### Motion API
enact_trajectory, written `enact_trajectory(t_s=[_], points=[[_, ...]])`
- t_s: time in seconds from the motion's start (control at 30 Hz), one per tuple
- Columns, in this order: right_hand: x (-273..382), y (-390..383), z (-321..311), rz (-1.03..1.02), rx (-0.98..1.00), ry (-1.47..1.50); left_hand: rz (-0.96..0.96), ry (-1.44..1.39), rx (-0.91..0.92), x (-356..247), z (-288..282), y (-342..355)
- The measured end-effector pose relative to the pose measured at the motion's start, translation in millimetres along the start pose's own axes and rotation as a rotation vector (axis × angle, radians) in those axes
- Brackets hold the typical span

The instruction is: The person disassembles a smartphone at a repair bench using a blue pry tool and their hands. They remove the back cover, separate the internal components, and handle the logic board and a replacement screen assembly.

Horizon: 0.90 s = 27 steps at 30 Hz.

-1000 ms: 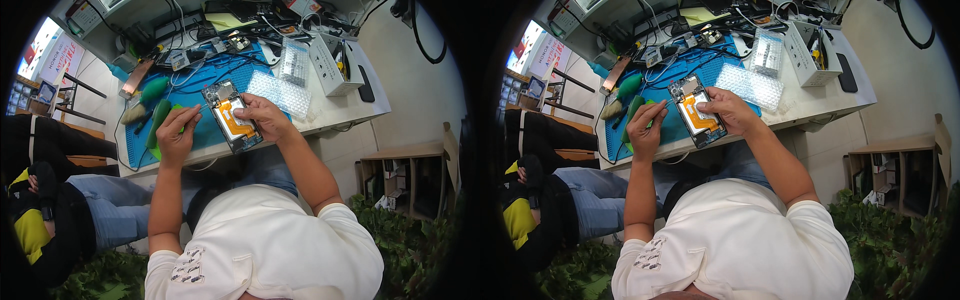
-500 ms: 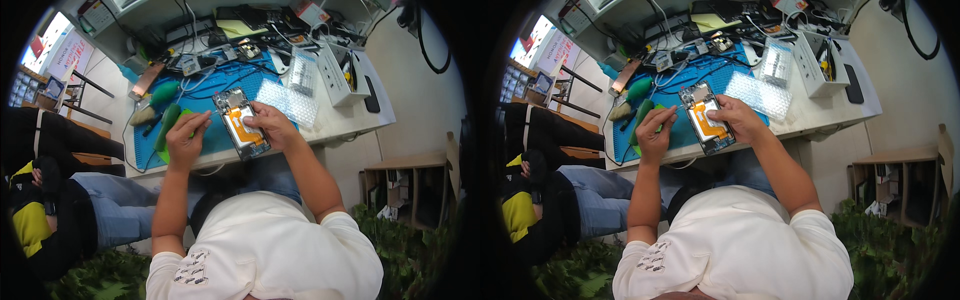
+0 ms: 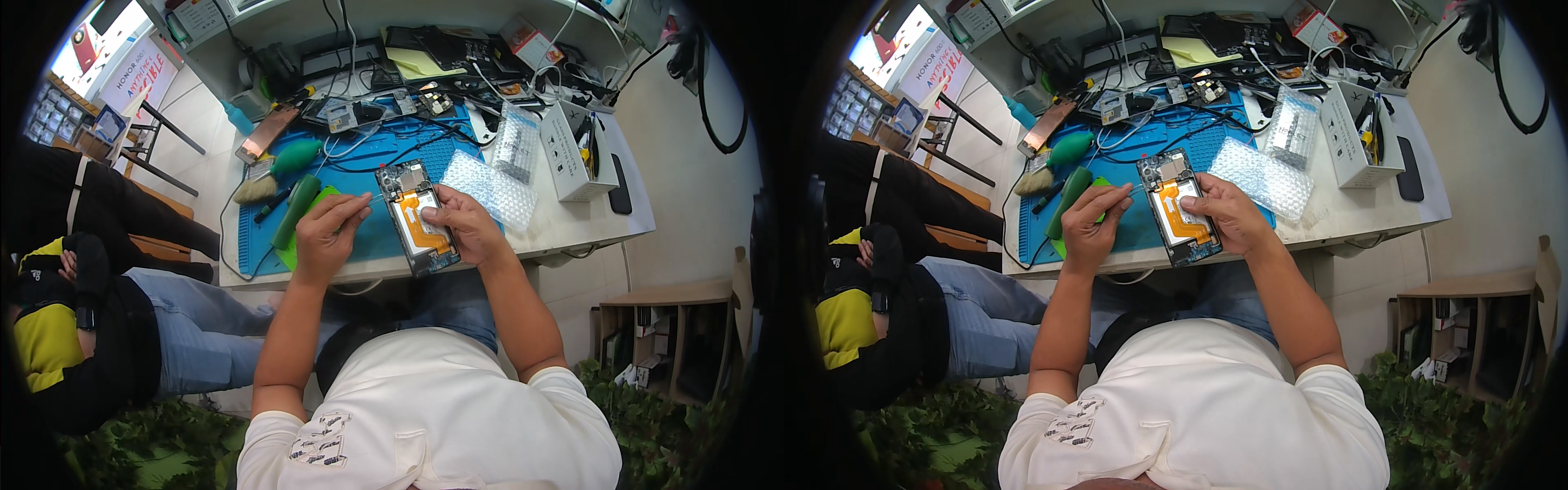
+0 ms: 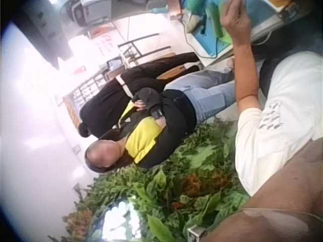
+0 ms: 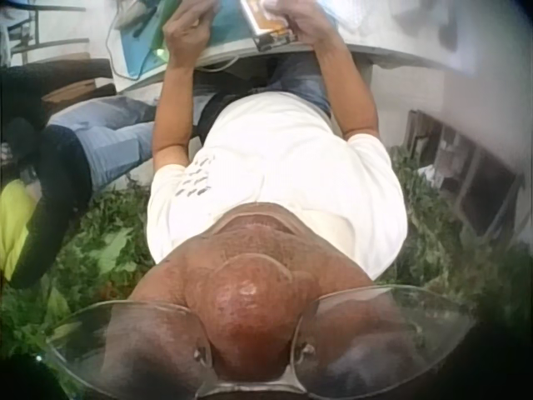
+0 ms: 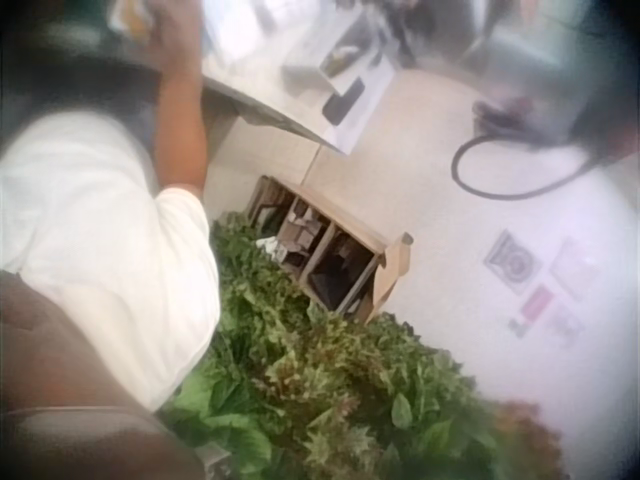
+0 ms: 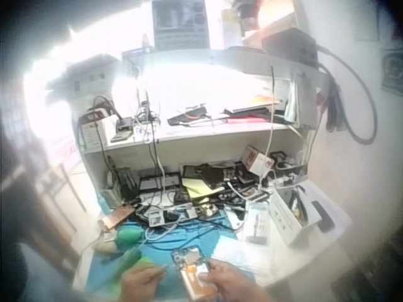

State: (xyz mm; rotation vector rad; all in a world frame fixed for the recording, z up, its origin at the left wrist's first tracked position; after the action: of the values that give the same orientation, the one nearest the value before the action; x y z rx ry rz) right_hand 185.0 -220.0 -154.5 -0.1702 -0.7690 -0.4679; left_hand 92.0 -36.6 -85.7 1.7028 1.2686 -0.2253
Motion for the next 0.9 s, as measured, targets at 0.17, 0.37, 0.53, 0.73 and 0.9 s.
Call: enact_trajectory(t_s=[0.17, 0.37, 0.53, 0.73, 0.9], points=[[0.7, 0.2, 0.9, -0.011, 0.005, -0.003, -0.006, -0.005, 0.005, -1.3, 0.1, 0.4], [0.5, 0.2, -0.1, -0.010, 0.021, -0.002, 0.004, 0.008, -0.001, 0.3, 0.4, 0.5], [1.7, 0.1, 1.0, -0.017, 0.017, -0.005, 0.005, 0.011, 0.000, -1.1, 0.2, 1.2], [1.5, 0.0, 1.8, -0.015, 0.014, -0.004, -0.005, 0.009, 0.001, 0.3, 0.3, 0.3], [0.3, 0.3, -1.0, -0.021, 0.002, -0.011, -0.008, -0.018, -0.005, -2.7, -3.0, 0.9]])
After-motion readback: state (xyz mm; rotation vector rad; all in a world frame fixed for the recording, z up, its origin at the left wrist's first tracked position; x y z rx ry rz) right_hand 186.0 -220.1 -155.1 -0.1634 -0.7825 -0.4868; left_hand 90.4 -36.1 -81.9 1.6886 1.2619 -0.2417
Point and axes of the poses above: each hand's wrist, its own y-axis towards the middle knuckle, its own z-axis out of the palm, x = y × z, the point moved 8 cm from there along y, towards the middle knuckle, and after that the axes turned 11 degrees about x, right-handed, at the moved point
